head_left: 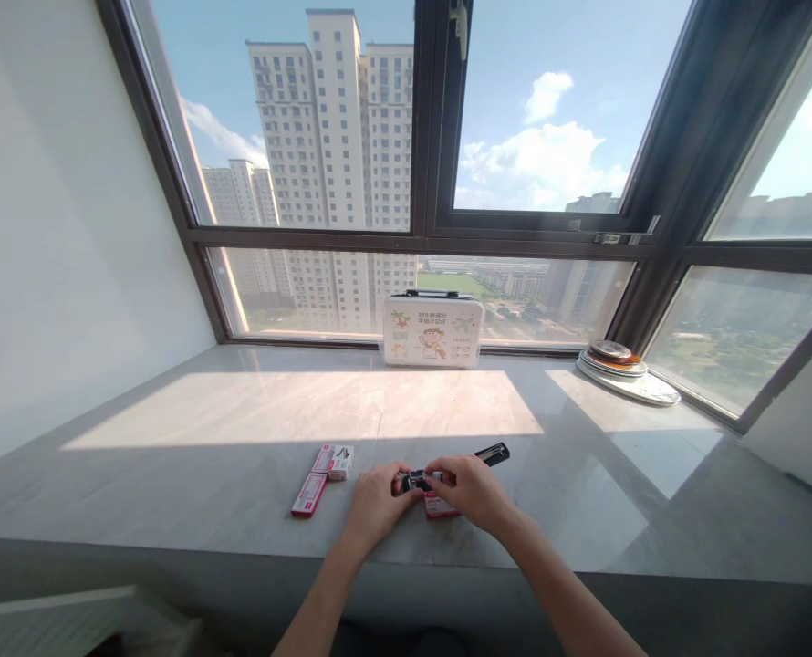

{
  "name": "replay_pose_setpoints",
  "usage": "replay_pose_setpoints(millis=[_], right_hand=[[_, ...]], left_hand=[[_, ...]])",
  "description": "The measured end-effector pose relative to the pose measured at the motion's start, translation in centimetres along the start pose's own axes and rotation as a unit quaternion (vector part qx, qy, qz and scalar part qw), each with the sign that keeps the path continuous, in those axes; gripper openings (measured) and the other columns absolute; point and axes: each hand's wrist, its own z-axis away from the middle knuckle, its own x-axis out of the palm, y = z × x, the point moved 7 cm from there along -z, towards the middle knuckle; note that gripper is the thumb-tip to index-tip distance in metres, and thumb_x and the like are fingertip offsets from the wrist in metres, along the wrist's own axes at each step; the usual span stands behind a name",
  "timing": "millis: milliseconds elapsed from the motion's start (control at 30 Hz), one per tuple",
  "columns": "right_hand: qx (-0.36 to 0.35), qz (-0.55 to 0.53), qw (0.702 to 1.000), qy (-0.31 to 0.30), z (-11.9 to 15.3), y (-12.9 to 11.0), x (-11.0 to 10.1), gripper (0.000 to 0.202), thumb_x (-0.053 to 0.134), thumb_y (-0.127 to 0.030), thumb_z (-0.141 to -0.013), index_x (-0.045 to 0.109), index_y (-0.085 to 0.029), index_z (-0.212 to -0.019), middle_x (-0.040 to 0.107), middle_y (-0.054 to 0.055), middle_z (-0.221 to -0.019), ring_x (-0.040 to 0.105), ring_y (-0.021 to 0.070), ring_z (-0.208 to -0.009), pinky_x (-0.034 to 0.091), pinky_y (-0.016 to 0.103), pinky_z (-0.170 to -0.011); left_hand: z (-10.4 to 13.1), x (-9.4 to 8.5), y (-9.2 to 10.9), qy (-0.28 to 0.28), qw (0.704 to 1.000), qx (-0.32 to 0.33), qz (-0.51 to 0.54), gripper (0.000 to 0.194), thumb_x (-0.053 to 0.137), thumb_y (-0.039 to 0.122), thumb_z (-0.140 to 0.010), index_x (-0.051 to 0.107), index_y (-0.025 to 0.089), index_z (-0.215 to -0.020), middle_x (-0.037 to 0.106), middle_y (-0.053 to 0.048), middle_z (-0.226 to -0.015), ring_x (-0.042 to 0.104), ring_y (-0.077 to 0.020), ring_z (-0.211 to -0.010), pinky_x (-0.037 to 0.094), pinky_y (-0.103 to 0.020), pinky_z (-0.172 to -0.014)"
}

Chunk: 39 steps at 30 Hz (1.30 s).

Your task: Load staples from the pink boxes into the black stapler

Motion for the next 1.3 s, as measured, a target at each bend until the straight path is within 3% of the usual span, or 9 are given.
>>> replay_pose_setpoints(millis=[433, 633, 700, 800, 900, 1033, 1133, 1233, 1300], right_hand=[[-0.027, 0.007, 0.999, -0.047, -1.6, -0.7, 1.3, 0.024, 0.058, -0.042, -0.092, 0.076, -0.03, -0.104, 0.07, 0.0, -0.072, 0.06, 0.0156, -0.068, 0.032, 0.025, -0.061], [0.043, 0.042, 0.998, 0.004, -0.8, -0.1, -0.3, 0.03, 0.053, -0.043, -0.095, 0.074, -0.022, -0.097, 0.067, 0.003, -0.07, 0.055, 0.0151, -0.061, 0.026, 0.026, -0.057], [0.043, 0.037, 0.998, -0.003, -0.2, -0.5, -0.2, 0.033, 0.051, -0.045, -0.096, 0.073, -0.02, -0.092, 0.066, 0.003, -0.069, 0.054, 0.0151, -0.061, 0.025, 0.027, -0.056], [0.032, -0.022, 0.999, -0.027, 0.9, -0.8, 0.5, 0.033, 0.054, -0.049, -0.094, 0.07, -0.022, -0.103, 0.064, 0.001, -0.07, 0.054, 0.0154, -0.063, 0.027, 0.025, -0.056], [0.069, -0.131, 0.989, -0.011, 2.3, 1.6, 0.7, 0.042, 0.051, -0.058, -0.094, 0.067, -0.021, -0.106, 0.059, 0.0, -0.067, 0.051, 0.0147, -0.06, 0.03, 0.024, -0.054], [0.203, -0.267, 0.94, -0.062, 5.1, 8.3, 0.9, 0.057, 0.051, -0.071, -0.087, 0.065, -0.016, -0.091, 0.046, -0.005, -0.053, 0.037, 0.0097, -0.044, 0.026, 0.023, -0.044], [0.257, -0.314, 0.913, -0.031, 5.7, 11.1, -0.6, 0.059, 0.056, -0.074, -0.082, 0.063, -0.018, -0.1, 0.052, -0.004, -0.059, 0.034, 0.0075, -0.039, 0.02, 0.022, -0.039], [0.199, -0.349, 0.916, 0.0, 3.3, 9.3, -2.0, 0.059, 0.055, -0.072, -0.083, 0.063, -0.019, -0.108, 0.057, -0.002, -0.07, 0.035, 0.0071, -0.044, 0.022, 0.022, -0.041], [0.142, -0.311, 0.94, -0.004, 1.0, 6.9, -2.3, 0.058, 0.059, -0.071, -0.081, 0.066, -0.018, -0.105, 0.055, -0.003, -0.067, 0.036, 0.0083, -0.048, 0.025, 0.023, -0.046]], left_hand=[[0.7, -0.2, 0.4, 0.004, 1.0, 0.002, -0.014, 0.025, 0.067, 0.046, -0.084, 0.069, 0.028, -0.101, 0.063, 0.001, -0.076, 0.058, -0.0199, -0.078, 0.031, -0.028, -0.07], [0.7, -0.3, 0.4, 0.001, 1.0, -0.007, -0.006, 0.026, 0.07, 0.046, -0.082, 0.069, 0.027, -0.1, 0.063, 0.002, -0.074, 0.059, -0.0206, -0.078, 0.032, -0.028, -0.07], [0.7, -0.3, 0.4, 0.0, 1.0, -0.007, -0.005, 0.027, 0.07, 0.047, -0.082, 0.069, 0.027, -0.1, 0.064, 0.002, -0.074, 0.059, -0.0208, -0.078, 0.032, -0.029, -0.071], [0.7, -0.2, 0.3, 0.004, 1.0, -0.01, -0.001, 0.029, 0.069, 0.048, -0.083, 0.069, 0.026, -0.101, 0.064, 0.001, -0.075, 0.06, -0.0214, -0.079, 0.033, -0.029, -0.071], [0.8, -0.1, 0.2, 0.011, 1.0, -0.006, 0.003, 0.028, 0.07, 0.046, -0.082, 0.069, 0.026, -0.101, 0.063, 0.002, -0.073, 0.06, -0.0211, -0.078, 0.033, -0.028, -0.071], [0.8, 0.0, 0.1, 0.016, 1.0, 0.005, 0.005, 0.025, 0.07, 0.043, -0.083, 0.068, 0.027, -0.101, 0.063, 0.003, -0.074, 0.059, -0.02, -0.078, 0.032, -0.028, -0.071], [0.8, 0.1, 0.2, 0.007, 1.0, 0.008, 0.005, 0.024, 0.07, 0.042, -0.083, 0.069, 0.027, -0.101, 0.063, 0.003, -0.073, 0.059, -0.0189, -0.077, 0.032, -0.027, -0.07], [0.8, 0.0, 0.3, -0.001, 1.0, 0.003, 0.0, 0.025, 0.07, 0.043, -0.083, 0.069, 0.026, -0.102, 0.062, 0.004, -0.072, 0.059, -0.0186, -0.076, 0.032, -0.027, -0.069], [0.8, -0.1, 0.4, 0.0, 1.0, 0.0, -0.003, 0.025, 0.07, 0.043, -0.083, 0.07, 0.026, -0.101, 0.061, 0.004, -0.07, 0.059, -0.0185, -0.075, 0.031, -0.027, -0.068]])
